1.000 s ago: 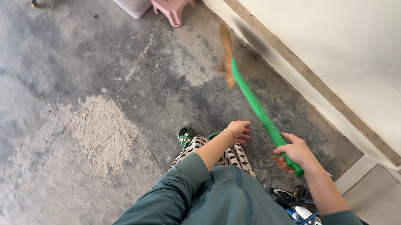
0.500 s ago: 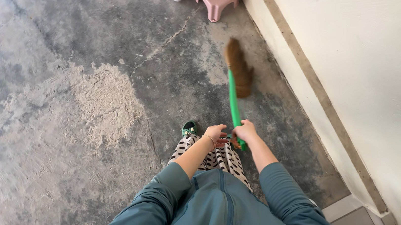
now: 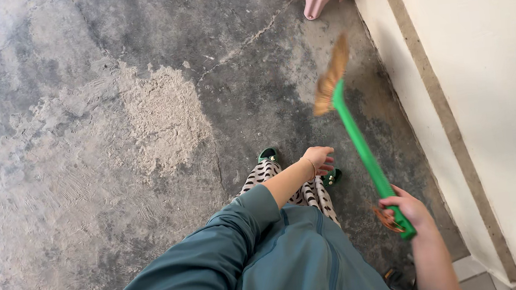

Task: The person sweeps dirt and debris from a concrete floor into a blue dustpan using a broom and empties the collected material into a white bucket.

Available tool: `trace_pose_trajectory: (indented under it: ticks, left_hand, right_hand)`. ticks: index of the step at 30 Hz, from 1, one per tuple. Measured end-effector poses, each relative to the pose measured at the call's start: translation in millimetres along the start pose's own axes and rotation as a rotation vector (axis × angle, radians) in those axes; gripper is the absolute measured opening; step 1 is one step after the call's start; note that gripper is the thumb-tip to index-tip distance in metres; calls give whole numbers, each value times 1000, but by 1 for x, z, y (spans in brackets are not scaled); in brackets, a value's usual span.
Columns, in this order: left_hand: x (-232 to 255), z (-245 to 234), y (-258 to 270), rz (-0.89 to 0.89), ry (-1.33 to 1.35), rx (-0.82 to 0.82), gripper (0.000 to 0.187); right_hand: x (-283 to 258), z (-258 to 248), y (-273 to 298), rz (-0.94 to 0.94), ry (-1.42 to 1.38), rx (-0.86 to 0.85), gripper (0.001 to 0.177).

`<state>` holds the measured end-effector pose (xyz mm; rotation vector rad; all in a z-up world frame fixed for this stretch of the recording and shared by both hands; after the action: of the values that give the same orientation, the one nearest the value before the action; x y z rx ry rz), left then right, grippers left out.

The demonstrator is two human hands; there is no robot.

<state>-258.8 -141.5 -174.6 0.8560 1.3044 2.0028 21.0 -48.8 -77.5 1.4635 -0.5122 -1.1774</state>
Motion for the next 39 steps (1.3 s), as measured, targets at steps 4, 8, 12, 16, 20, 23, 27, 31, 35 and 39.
trace_pose_trajectory:
  ticks: [4, 8, 12, 16, 20, 23, 27, 31, 35, 39]
  left_hand:
    - [-4, -15, 0, -22, 43, 42, 50]
    - [-13, -26, 11, -13, 55, 35, 49]
    - [-23, -37, 7, -23, 71, 68, 48]
    - [-40, -61, -17, -35, 20, 162, 43]
    - [-48, -87, -33, -14, -48, 203, 42]
    - [-51, -96, -33, 52, 89, 257, 43]
    - [-35, -93, -30, 88, 300, 159, 46]
    - [-4, -85, -15, 66, 145, 71, 47]
    - [16, -92, -10, 71, 146, 66, 47]
    - [24, -99, -11, 76, 236, 87, 48]
  right_hand:
    - [23, -41, 34, -15, 119, 296, 41]
    - [32, -32, -1, 20, 124, 393, 13]
    - [36, 11, -67, 161, 114, 496, 10]
    - [52, 115, -112, 174, -6, 314, 10]
    - [55, 212, -101, 203, -95, 35, 11]
    - [22, 247, -73, 140, -32, -12, 8]
    - [-20, 239, -56, 124, -43, -243, 43]
    - [-49, 193, -36, 104, -69, -235, 79]
    - [-74, 143, -6, -15, 24, -90, 81]
    - [-100, 111, 17, -180, 308, 203, 75]
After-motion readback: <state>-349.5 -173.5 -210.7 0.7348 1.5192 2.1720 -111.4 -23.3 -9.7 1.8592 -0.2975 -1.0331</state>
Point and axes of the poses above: each hand's wrist, its own y-axis away from the middle knuckle, its own z-axis out of the palm, x = y × z, the point moved 4 cm from there along -y, towards the middle knuckle, and after that the axes turned 4 degrees about -z, right-handed, at the moved point
